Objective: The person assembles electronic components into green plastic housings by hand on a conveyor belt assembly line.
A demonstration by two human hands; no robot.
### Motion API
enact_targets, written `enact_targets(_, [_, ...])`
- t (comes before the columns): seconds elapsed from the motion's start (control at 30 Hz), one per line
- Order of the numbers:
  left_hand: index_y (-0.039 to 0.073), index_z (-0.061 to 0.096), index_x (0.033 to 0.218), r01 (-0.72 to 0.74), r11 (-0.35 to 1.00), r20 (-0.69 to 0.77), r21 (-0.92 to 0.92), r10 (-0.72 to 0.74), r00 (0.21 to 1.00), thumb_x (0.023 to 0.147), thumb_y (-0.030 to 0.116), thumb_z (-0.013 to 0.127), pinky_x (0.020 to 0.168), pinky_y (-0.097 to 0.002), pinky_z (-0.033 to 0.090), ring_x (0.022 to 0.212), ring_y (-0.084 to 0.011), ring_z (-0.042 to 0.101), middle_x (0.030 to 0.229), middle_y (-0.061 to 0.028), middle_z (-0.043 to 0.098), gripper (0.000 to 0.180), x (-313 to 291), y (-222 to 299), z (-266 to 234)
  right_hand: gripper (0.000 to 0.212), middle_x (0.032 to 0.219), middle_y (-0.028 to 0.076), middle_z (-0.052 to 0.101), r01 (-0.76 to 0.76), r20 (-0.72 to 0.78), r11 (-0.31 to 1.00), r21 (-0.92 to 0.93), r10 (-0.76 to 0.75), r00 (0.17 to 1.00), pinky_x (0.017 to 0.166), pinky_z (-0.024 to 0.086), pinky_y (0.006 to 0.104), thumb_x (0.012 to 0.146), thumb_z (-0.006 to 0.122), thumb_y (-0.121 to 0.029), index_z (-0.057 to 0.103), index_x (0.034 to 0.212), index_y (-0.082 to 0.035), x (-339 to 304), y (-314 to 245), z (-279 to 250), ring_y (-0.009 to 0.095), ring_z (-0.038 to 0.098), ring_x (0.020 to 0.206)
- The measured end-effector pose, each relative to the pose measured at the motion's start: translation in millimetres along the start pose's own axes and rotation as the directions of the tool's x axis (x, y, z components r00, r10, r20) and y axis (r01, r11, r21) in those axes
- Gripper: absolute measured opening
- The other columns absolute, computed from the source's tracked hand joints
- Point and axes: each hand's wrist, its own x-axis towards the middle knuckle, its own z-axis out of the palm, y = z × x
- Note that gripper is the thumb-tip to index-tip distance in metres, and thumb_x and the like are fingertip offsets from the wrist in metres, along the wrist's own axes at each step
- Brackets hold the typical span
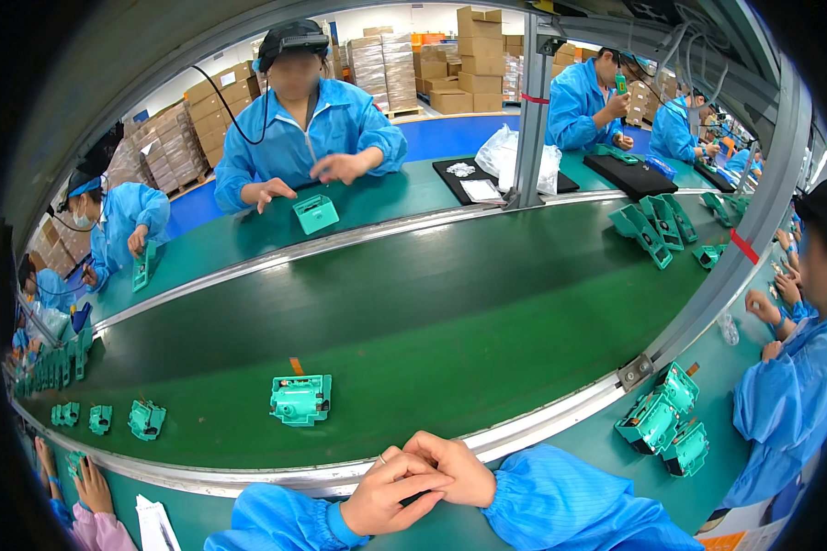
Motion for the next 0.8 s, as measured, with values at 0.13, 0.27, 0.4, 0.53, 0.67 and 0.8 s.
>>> enact_targets(0.13, [0.01,0.065,0.093,0.01,1.0,0.008,0.004,-0.01,1.0,0.066,0.002,0.068,0.065,-0.0271,0.037,0.072,-0.0171,0.049,0.08,-0.0026,0.054,0.028,0.0,1.9,-0.6,0.024,0.076,0.003,0.055,0.013,-0.003,1.0,-0.014,-0.013,1.0,0.06,0.043,0.0239,0.071,0.062,-0.003,0.049,0.091,-0.003,-0.5,0.3,1.3,0.008,0.05,0.069])
enact_targets(0.27, [0.01,0.065,0.094,-0.004,1.0,-0.011,0.008,0.004,1.0,0.066,0.002,0.068,0.064,-0.0272,0.037,0.071,-0.017,0.048,0.08,-0.0024,0.054,0.029,-0.1,1.1,-0.3,0.021,0.074,0.002,0.055,0.066,-0.001,0.998,0.009,-0.066,0.998,0.058,0.041,0.0213,0.076,0.062,-0.008,0.048,0.091,-0.003,0.6,3.0,2.1,0.005,0.049,0.068])
enact_targets(0.4, [0.01,0.065,0.094,-0.005,1.0,0.002,0.003,0.005,1.0,0.066,0.002,0.068,0.063,-0.0269,0.036,0.071,-0.0167,0.049,0.08,-0.0023,0.054,0.029,0.2,0.1,-0.9,0.021,0.074,0.001,0.054,0.035,0.004,0.999,-0.032,-0.035,0.999,0.057,0.04,0.0207,0.076,0.062,-0.007,0.048,0.091,-0.003,0.8,2.0,0.9,0.005,0.048,0.068])
enact_targets(0.53, [0.009,0.065,0.094,0.001,1.0,0.011,-0.003,-0.001,1.0,0.066,0.002,0.068,0.063,-0.0268,0.036,0.071,-0.0164,0.049,0.08,-0.0023,0.054,0.028,0.3,-0.9,-0.2,0.02,0.074,0.001,0.054,0.023,-0.005,1.0,-0.01,-0.023,1.0,0.057,0.04,0.0206,0.076,0.062,-0.008,0.048,0.09,-0.003,-0.4,2.0,-0.9,0.005,0.048,0.068])
enact_targets(0.67, [0.009,0.065,0.094,-0.005,1.0,-0.009,0.001,0.005,1.0,0.067,0.002,0.068,0.063,-0.0269,0.036,0.071,-0.0165,0.049,0.08,-0.0023,0.054,0.028,-1.2,0.7,0.5,0.02,0.074,0.002,0.055,0.045,-0.004,0.999,0.017,-0.045,0.999,0.057,0.04,0.021,0.076,0.062,-0.008,0.048,0.09,-0.003,0.3,2.5,2.4,0.005,0.049,0.068])
enact_targets(0.8, [0.01,0.065,0.093,-0.005,1.0,-0.005,-0.006,0.005,1.0,0.067,0.002,0.068,0.063,-0.0269,0.036,0.071,-0.0166,0.049,0.079,-0.0022,0.054,0.028,-0.6,-1.7,1.3,0.02,0.074,0.002,0.055,0.029,-0.004,0.998,-0.053,-0.029,1.0,0.058,0.041,0.0214,0.076,0.062,-0.009,0.048,0.091,-0.003,1.2,3.2,-0.4,0.006,0.049,0.068])
